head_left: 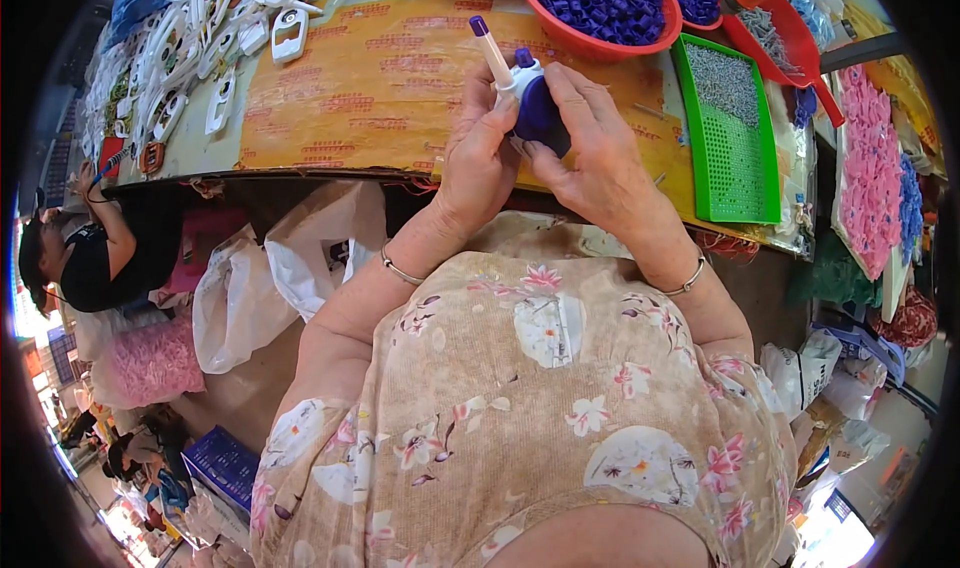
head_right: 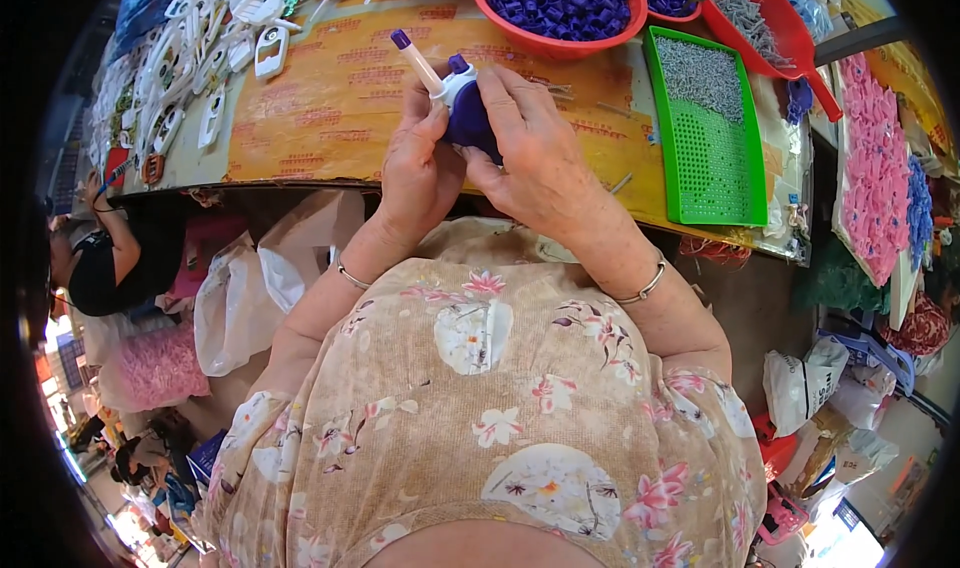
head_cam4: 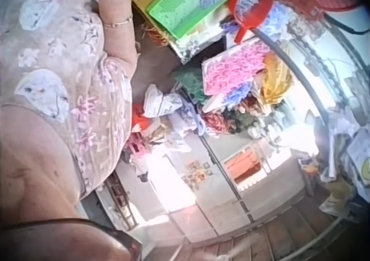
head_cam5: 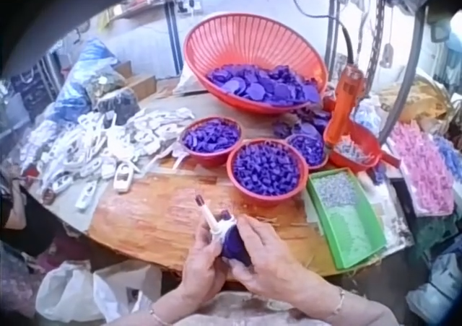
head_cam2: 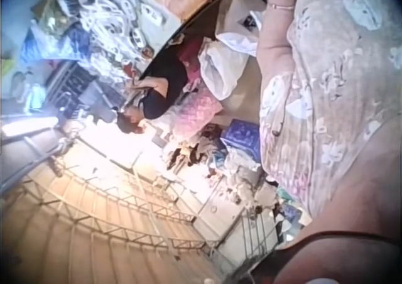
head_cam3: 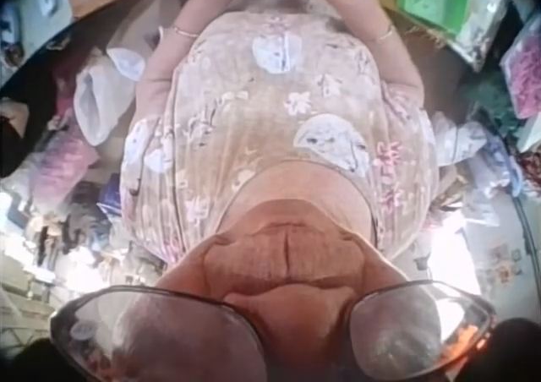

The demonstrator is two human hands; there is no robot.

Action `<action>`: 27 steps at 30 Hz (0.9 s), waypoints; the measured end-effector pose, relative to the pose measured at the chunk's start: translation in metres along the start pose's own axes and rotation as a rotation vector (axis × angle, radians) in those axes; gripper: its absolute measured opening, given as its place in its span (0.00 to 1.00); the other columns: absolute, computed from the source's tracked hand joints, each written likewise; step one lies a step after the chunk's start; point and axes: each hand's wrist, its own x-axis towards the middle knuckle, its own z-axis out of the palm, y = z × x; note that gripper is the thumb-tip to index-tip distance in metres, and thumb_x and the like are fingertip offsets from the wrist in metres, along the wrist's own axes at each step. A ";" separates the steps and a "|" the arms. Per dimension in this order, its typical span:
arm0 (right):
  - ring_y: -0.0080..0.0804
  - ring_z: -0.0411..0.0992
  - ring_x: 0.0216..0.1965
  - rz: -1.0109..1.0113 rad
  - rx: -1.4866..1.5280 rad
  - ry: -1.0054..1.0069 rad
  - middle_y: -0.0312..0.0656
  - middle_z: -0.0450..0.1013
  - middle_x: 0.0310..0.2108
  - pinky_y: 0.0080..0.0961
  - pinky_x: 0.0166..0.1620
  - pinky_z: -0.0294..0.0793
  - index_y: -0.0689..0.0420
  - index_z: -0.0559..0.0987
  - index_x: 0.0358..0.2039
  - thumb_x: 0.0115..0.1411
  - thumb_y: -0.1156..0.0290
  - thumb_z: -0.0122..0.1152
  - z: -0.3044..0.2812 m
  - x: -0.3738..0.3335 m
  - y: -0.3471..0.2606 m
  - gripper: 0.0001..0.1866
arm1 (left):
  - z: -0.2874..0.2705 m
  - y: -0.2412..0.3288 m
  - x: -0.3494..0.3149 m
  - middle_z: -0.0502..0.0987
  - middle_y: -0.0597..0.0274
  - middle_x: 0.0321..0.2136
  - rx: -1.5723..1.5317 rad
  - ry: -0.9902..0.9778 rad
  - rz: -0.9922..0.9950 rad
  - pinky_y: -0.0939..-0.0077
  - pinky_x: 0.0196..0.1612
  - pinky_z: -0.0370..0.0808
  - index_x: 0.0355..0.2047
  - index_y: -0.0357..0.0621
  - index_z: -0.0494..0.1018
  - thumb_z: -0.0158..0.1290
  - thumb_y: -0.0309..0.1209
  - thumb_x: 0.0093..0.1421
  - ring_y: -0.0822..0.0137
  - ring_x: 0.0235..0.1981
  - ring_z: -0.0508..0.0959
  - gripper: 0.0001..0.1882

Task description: Assembling toy walkie-talkies by fitting internal components into plastic housings.

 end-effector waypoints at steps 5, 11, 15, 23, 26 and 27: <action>0.49 0.63 0.53 -0.052 0.021 0.014 0.55 0.64 0.51 0.33 0.54 0.64 0.67 0.64 0.54 0.47 0.75 0.65 -0.003 0.003 0.003 0.34 | -0.004 -0.003 0.001 0.69 0.61 0.44 0.080 0.072 -0.061 0.73 0.50 0.69 0.52 0.42 0.60 0.48 0.23 0.58 0.67 0.45 0.71 0.21; 0.19 0.69 0.39 0.420 0.752 0.038 0.37 0.70 0.42 0.16 0.40 0.70 0.61 0.72 0.47 0.51 0.78 0.64 0.008 -0.011 0.019 0.21 | -0.015 0.010 0.009 0.73 0.59 0.42 -0.194 0.042 -0.131 0.69 0.50 0.71 0.47 0.38 0.66 0.52 0.21 0.54 0.64 0.43 0.75 0.19; 0.22 0.69 0.35 0.301 0.573 0.109 0.39 0.71 0.41 0.17 0.37 0.69 0.63 0.75 0.43 0.50 0.79 0.64 0.005 -0.017 0.012 0.17 | -0.024 0.016 0.002 0.75 0.60 0.38 0.011 0.010 -0.064 0.71 0.46 0.73 0.45 0.37 0.69 0.54 0.17 0.51 0.66 0.40 0.76 0.19; 0.26 0.67 0.39 0.074 0.338 0.262 0.41 0.70 0.37 0.20 0.40 0.68 0.64 0.75 0.42 0.48 0.78 0.65 -0.007 -0.003 -0.001 0.18 | -0.026 0.027 0.002 0.77 0.59 0.36 0.090 -0.021 -0.101 0.74 0.46 0.73 0.44 0.35 0.70 0.55 0.15 0.47 0.68 0.38 0.77 0.21; 0.26 0.67 0.41 0.128 0.450 0.043 0.41 0.70 0.38 0.21 0.43 0.68 0.64 0.74 0.44 0.48 0.77 0.65 -0.021 0.001 -0.001 0.21 | -0.021 0.025 0.000 0.76 0.59 0.38 0.283 -0.121 -0.073 0.73 0.46 0.73 0.45 0.35 0.70 0.57 0.15 0.47 0.68 0.38 0.77 0.22; 0.26 0.67 0.41 0.126 0.449 0.041 0.41 0.70 0.38 0.21 0.43 0.68 0.64 0.74 0.44 0.48 0.77 0.65 -0.022 0.000 0.004 0.21 | -0.021 0.027 0.001 0.76 0.59 0.39 0.318 -0.124 -0.107 0.74 0.47 0.73 0.48 0.35 0.68 0.59 0.16 0.46 0.69 0.40 0.76 0.26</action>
